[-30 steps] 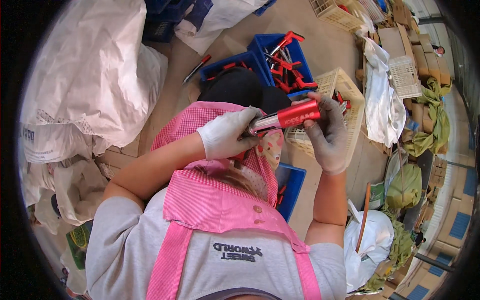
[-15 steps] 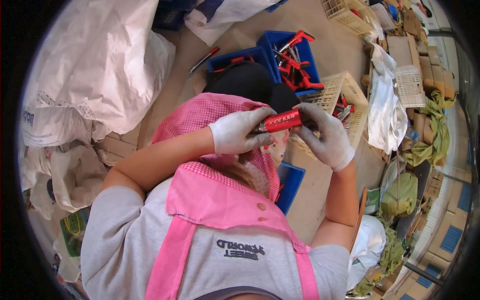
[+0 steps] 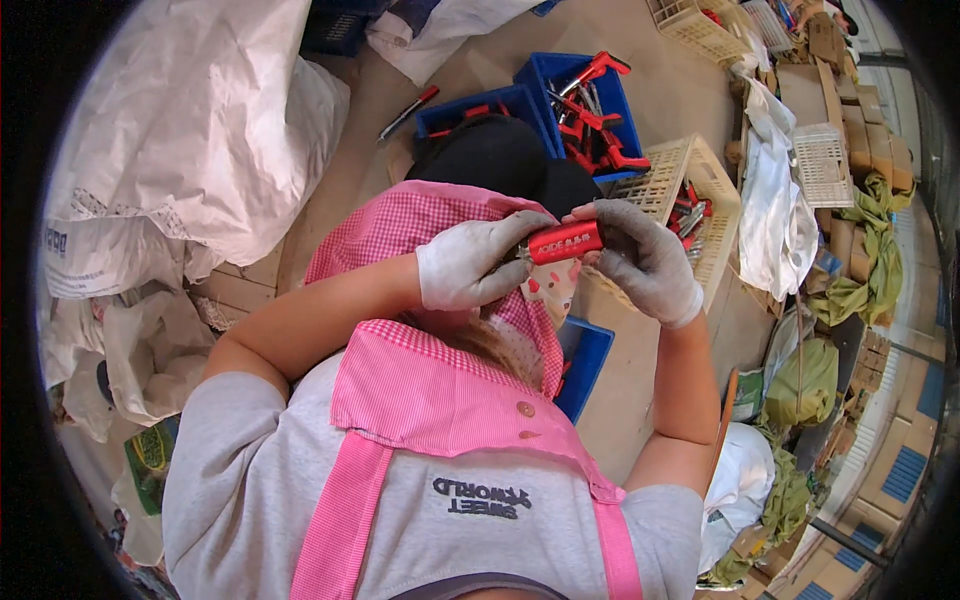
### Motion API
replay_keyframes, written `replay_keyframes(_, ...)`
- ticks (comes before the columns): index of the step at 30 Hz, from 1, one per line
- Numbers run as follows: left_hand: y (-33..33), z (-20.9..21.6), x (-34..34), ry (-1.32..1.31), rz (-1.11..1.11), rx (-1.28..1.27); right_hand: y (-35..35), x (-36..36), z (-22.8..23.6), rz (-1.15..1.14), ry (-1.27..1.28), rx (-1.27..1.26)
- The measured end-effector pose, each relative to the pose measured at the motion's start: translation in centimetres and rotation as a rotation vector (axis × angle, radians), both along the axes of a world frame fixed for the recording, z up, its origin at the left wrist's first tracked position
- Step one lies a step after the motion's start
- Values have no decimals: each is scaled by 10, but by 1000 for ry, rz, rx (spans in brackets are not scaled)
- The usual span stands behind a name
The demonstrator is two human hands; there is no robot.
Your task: Manual assembly of hardware components including handles and springs in an industrial setting.
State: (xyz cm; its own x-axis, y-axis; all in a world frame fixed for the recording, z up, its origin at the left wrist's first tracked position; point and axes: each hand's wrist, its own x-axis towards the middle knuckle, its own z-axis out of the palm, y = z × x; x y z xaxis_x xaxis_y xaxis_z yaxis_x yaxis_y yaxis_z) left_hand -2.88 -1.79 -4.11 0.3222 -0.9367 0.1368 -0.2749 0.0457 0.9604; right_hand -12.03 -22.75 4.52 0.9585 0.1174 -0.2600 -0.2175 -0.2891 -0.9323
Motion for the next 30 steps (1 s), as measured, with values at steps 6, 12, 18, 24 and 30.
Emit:
replay_keyframes(6, 0, -6, -2, 11, 19, -114, 4, -3, 2, -32, 14, 20)
replay_keyframes(12, 0, -5, -2, 28, 13, -15, 8, -1, 3, -20, 8, -44)
replay_keyframes(18, 0, -4, -2, 18, 12, -119, 16, -2, -4, -75, 26, 3)
replay_keyframes(24, -3, -4, 2, 176, 290, -172, 13, 3, -33, -183, -4, 83)
replay_keyframes(30, 14, 6, 43, 420, 578, -55, 40, -16, -111, 448, -719, -996)
